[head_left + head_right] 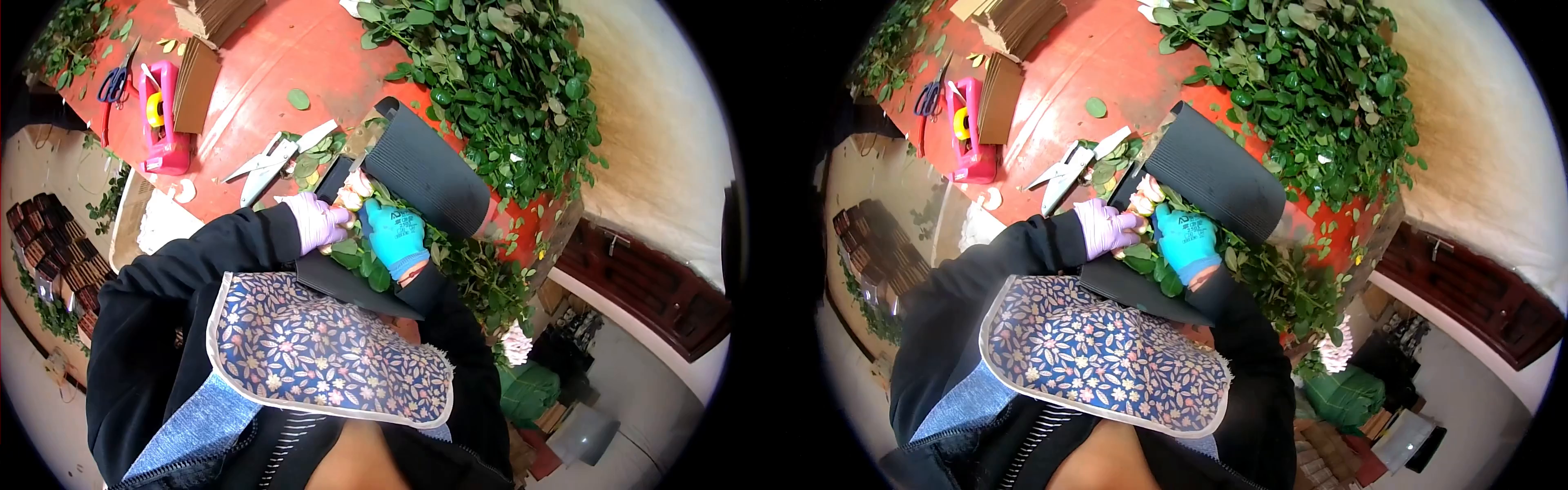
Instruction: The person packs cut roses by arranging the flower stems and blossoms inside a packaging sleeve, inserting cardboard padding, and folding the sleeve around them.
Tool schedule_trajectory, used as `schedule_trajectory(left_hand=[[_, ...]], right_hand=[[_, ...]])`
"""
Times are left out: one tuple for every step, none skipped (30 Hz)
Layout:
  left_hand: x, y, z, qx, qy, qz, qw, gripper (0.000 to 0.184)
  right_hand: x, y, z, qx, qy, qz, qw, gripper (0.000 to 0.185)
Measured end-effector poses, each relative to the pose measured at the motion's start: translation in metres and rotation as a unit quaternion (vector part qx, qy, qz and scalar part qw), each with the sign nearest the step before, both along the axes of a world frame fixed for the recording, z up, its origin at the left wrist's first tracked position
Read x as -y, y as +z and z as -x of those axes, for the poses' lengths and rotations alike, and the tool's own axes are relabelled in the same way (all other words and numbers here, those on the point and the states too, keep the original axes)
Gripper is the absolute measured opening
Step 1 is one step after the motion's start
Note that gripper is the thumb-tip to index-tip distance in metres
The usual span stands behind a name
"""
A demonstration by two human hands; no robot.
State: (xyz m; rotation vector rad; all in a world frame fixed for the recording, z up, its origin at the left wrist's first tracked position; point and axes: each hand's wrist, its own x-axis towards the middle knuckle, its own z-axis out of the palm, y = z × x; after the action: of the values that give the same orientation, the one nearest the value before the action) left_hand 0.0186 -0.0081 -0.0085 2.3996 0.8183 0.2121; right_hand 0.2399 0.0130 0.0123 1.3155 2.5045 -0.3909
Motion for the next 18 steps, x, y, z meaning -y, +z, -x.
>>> schedule_trajectory(left_hand=[[-0.001, 0.001, 0.000, 0.011, 0.005, 0.015, 1.000, 0.025], [-0.002, 0.003, 0.000, 0.015, 0.009, 0.015, 1.000, 0.025], [-0.006, 0.013, -0.002, -0.021, 0.016, 0.064, 0.998, 0.025], [-0.007, 0.019, -0.002, -0.058, 0.021, 0.114, 0.992, 0.025], [-0.006, 0.015, -0.001, -0.056, 0.022, 0.114, 0.992, 0.025], [-0.005, 0.008, 0.002, -0.019, -0.004, 0.046, 0.999, 0.026], [-0.005, 0.003, 0.003, 0.018, -0.030, -0.022, 0.999, 0.026], [-0.007, -0.001, 0.002, 0.018, -0.030, -0.026, 0.999, 0.026], [-0.009, -0.001, 0.001, 0.078, -0.004, -0.017, 0.997, 0.028], [-0.011, -0.001, 0.000, 0.138, 0.022, -0.008, 0.990, 0.029], [-0.014, -0.001, 0.000, 0.137, 0.022, -0.010, 0.990, 0.029], [-0.017, -0.001, -0.002, 0.113, 0.018, -0.013, 0.993, 0.030], [-0.018, -0.001, -0.002, 0.088, 0.014, -0.015, 0.996, 0.032], [-0.018, -0.001, -0.003, 0.089, 0.013, -0.015, 0.996, 0.032], [-0.016, -0.001, -0.004, 0.078, 0.015, -0.013, 0.997, 0.033], [-0.015, -0.002, -0.004, 0.067, 0.016, -0.012, 0.998, 0.034], [-0.015, -0.003, -0.003, 0.055, 0.018, -0.010, 0.998, 0.035], [-0.016, -0.004, -0.003, 0.054, 0.014, -0.002, 0.998, 0.037]], right_hand=[[0.000, -0.002, -0.002, 0.003, 0.005, -0.001, 1.000, 0.012], [0.001, -0.005, -0.004, -0.008, 0.001, 0.002, 1.000, 0.011], [0.002, -0.005, -0.005, -0.018, -0.004, 0.005, 1.000, 0.011], [0.001, -0.004, -0.005, -0.016, -0.002, 0.006, 1.000, 0.011], [0.001, -0.003, -0.005, -0.010, -0.002, 0.019, 1.000, 0.011], [0.000, -0.001, -0.004, -0.004, -0.004, 0.031, 0.999, 0.013], [0.000, 0.000, -0.003, -0.004, -0.004, 0.029, 1.000, 0.013], [-0.001, 0.002, -0.003, 0.001, 0.000, 0.031, 1.000, 0.012], [-0.002, 0.003, -0.003, 0.005, 0.005, 0.032, 0.999, 0.012], [-0.002, 0.004, -0.002, 0.005, 0.005, 0.029, 1.000, 0.012], [-0.002, 0.005, -0.002, 0.009, 0.010, 0.030, 0.999, 0.012], [-0.001, 0.006, -0.002, 0.013, 0.014, 0.031, 0.999, 0.012], [-0.001, 0.006, -0.004, 0.013, 0.013, 0.031, 0.999, 0.012], [0.000, 0.006, -0.008, 0.006, 0.024, 0.027, 0.999, 0.014], [0.000, 0.009, -0.009, -0.002, 0.035, 0.023, 0.999, 0.016], [0.001, 0.014, -0.008, -0.001, 0.034, 0.022, 0.999, 0.016], [0.003, 0.020, -0.008, -0.030, 0.001, -0.033, 0.999, 0.020], [0.003, 0.026, -0.006, -0.059, -0.031, -0.087, 0.994, 0.025]])
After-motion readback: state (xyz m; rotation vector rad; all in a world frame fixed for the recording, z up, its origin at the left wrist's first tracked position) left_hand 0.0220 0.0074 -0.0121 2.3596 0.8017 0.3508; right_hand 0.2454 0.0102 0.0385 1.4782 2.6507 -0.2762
